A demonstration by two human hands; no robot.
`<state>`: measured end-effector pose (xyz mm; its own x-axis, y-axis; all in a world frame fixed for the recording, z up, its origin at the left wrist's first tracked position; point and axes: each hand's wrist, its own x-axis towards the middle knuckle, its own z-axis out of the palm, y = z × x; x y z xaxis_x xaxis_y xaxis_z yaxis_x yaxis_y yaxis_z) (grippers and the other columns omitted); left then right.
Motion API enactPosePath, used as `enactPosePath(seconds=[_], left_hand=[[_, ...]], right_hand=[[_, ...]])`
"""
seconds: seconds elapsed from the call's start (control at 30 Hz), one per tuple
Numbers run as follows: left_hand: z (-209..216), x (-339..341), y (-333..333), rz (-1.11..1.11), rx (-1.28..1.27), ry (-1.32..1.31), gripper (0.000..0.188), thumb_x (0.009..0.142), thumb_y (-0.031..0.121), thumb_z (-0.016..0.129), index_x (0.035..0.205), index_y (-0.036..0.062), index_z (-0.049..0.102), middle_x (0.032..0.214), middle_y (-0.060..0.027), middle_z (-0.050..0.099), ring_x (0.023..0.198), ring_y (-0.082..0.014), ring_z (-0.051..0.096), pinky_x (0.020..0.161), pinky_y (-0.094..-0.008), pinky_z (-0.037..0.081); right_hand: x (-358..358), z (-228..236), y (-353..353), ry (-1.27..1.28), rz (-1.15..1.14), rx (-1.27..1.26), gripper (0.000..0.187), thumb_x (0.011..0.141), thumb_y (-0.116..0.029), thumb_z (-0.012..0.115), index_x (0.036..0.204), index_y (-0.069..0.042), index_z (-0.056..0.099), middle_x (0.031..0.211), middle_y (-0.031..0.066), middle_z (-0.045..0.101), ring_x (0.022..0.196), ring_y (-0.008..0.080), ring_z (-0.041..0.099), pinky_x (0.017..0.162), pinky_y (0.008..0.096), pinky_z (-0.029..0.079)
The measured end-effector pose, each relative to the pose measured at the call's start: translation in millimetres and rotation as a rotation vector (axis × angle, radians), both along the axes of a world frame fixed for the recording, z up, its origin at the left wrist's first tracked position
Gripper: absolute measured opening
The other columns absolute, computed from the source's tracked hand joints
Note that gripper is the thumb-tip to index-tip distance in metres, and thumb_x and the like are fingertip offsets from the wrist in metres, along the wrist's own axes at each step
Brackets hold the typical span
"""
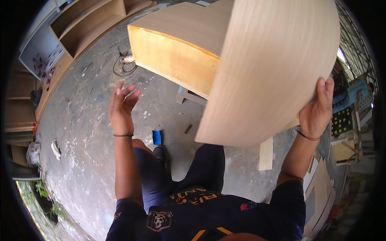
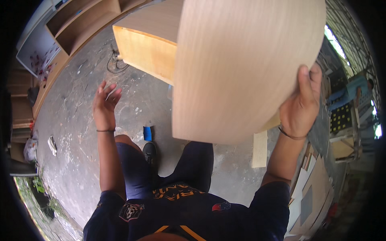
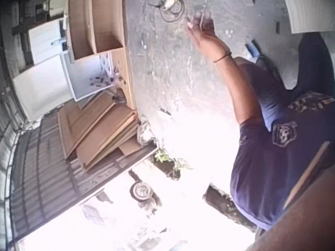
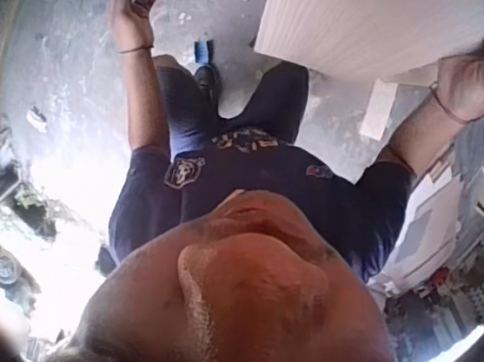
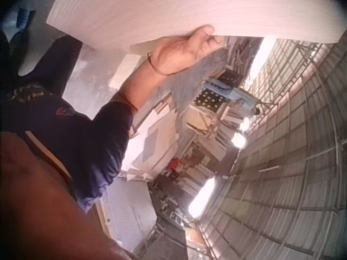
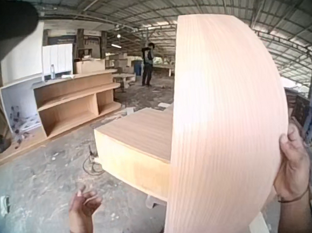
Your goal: The person wipes the edges and surfaces of wooden furniture components with a cloth.
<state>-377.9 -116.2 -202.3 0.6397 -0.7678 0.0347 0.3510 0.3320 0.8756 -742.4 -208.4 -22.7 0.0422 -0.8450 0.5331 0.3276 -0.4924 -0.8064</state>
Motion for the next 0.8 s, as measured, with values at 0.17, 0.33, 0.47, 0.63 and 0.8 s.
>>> enactPosePath(seconds=[0.17, 0.33, 0.47, 0.63, 0.8], left_hand=[[-65, -2, 51, 0.532, 0.134, 0.166, 0.045, 0.089, 0.031, 0.047, 0.121, 0.0000, 0.043, 0.110, -0.0110, 0.054, 0.099, -0.0218, 0.054, 0.084, -0.0334, 0.043], [-71, -64, 47, 0.100, 0.179, 0.284, 0.054, 0.087, 0.038, 0.051, 0.125, 0.0015, 0.038, 0.121, -0.0119, 0.050, 0.107, -0.0228, 0.050, 0.088, -0.0368, 0.039], [3, -114, 12, -0.358, -0.260, 0.253, 0.066, 0.087, 0.040, 0.053, 0.133, 0.0001, 0.026, 0.130, -0.0161, 0.042, 0.116, -0.0255, 0.045, 0.095, -0.0380, 0.036], [56, -140, -42, -0.332, -0.538, 0.637, 0.034, 0.093, 0.030, 0.045, 0.118, 0.0069, 0.039, 0.118, -0.0090, 0.050, 0.107, -0.0227, 0.052, 0.093, -0.0398, 0.041], [69, -140, -61, -0.233, -0.672, 0.743, 0.029, 0.094, 0.028, 0.043, 0.113, 0.0051, 0.041, 0.113, -0.0078, 0.051, 0.102, -0.0171, 0.052, 0.092, -0.0334, 0.040]], right_hand=[[14, -9, -21, -0.349, 0.012, -0.127, 0.017, 0.091, -0.010, 0.048, 0.106, -0.002, 0.047, 0.108, 0.0089, 0.056, 0.104, 0.0179, 0.052, 0.093, 0.0334, 0.041], [31, -15, -11, -0.381, 0.092, -0.199, 0.029, 0.091, -0.007, 0.046, 0.119, -0.003, 0.041, 0.123, 0.0105, 0.047, 0.114, 0.0216, 0.046, 0.098, 0.0409, 0.037], [53, -36, 20, -0.375, 0.117, -0.148, 0.037, 0.091, -0.007, 0.046, 0.127, -0.007, 0.036, 0.130, 0.0107, 0.042, 0.119, 0.0245, 0.042, 0.101, 0.0460, 0.032], [29, -99, 52, -0.377, 0.197, 0.052, 0.036, 0.094, -0.015, 0.042, 0.128, -0.005, 0.037, 0.133, 0.0135, 0.039, 0.122, 0.0263, 0.039, 0.101, 0.0459, 0.031], [-11, -146, 89, 0.007, 0.425, 0.528, 0.047, 0.091, -0.033, 0.048, 0.127, -0.005, 0.039, 0.122, 0.0162, 0.051, 0.114, 0.0270, 0.048, 0.095, 0.0402, 0.038]])
